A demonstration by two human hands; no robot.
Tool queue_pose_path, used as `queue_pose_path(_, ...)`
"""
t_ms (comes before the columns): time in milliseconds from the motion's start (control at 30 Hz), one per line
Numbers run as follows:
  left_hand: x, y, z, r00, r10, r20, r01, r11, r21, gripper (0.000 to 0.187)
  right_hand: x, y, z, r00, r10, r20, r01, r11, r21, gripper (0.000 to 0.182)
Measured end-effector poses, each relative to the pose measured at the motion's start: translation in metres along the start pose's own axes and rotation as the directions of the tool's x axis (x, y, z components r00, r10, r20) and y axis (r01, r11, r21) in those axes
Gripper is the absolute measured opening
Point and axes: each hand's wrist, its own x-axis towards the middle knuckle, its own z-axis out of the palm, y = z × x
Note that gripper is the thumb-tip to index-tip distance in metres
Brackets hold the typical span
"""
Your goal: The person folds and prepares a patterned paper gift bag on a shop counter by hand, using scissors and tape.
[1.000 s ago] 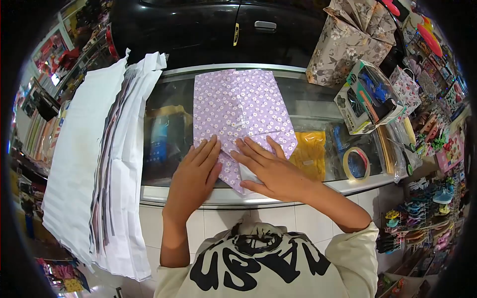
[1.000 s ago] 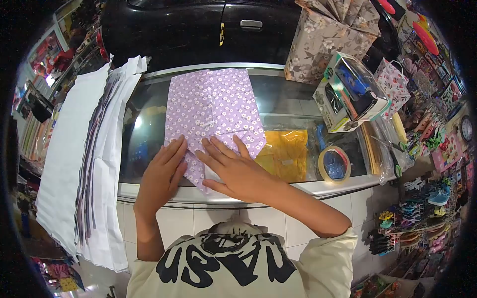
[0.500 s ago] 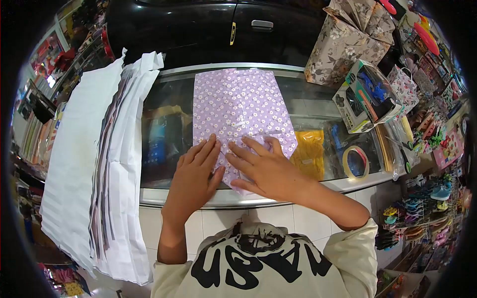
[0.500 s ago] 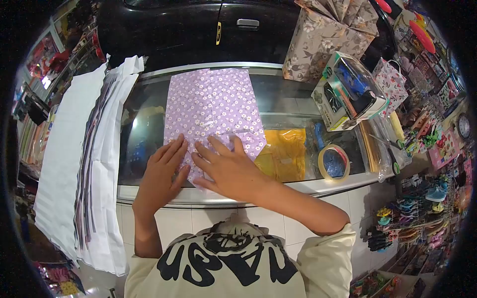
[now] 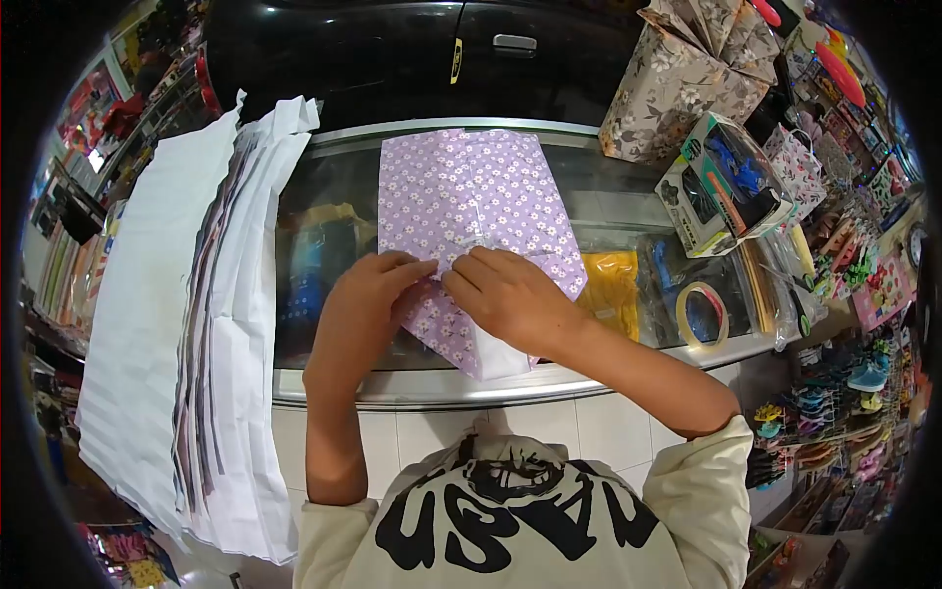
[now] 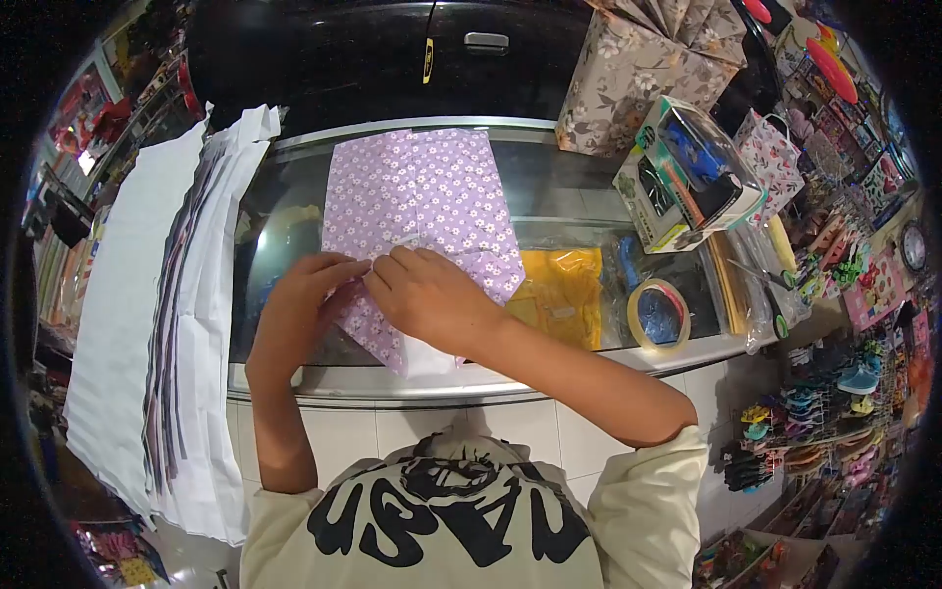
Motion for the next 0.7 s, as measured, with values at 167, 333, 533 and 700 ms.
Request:
queue_pose_path(167, 0.002, -0.006, 0.012, 0.988, 0.102, -0.113, -0.081, 0.981, 0.175, 0.017, 0.002, 0.009, 0.000, 0.998, -0.056, 0.012, 0.056, 0.998, 0.022, 0.017)
queue_pose_path(333, -0.002, -0.001, 0.009, 0.990, 0.117, -0.073, -0.097, 0.968, 0.231, 0.017, 0.004, 0.015, 0.001, 0.999, -0.020, -0.038, 0.026, 0.986, 0.165, 0.013)
queue_pose_path(533, -0.005, -0.005, 0.018, 0.963, 0.158, -0.221, -0.159, 0.987, 0.010, 0.017, 0.001, 0.014, -0.004, 0.992, 0.100, 0.078, -0.120, 0.941, 0.317, 0.013)
queue_pose_path(700, -0.006, -0.005, 0.017, 0.950, 0.262, -0.171, -0.243, 0.962, 0.123, 0.018, -0.001, 0.012, -0.006, 0.989, 0.147, 0.011, -0.142, 0.929, 0.342, 0.020)
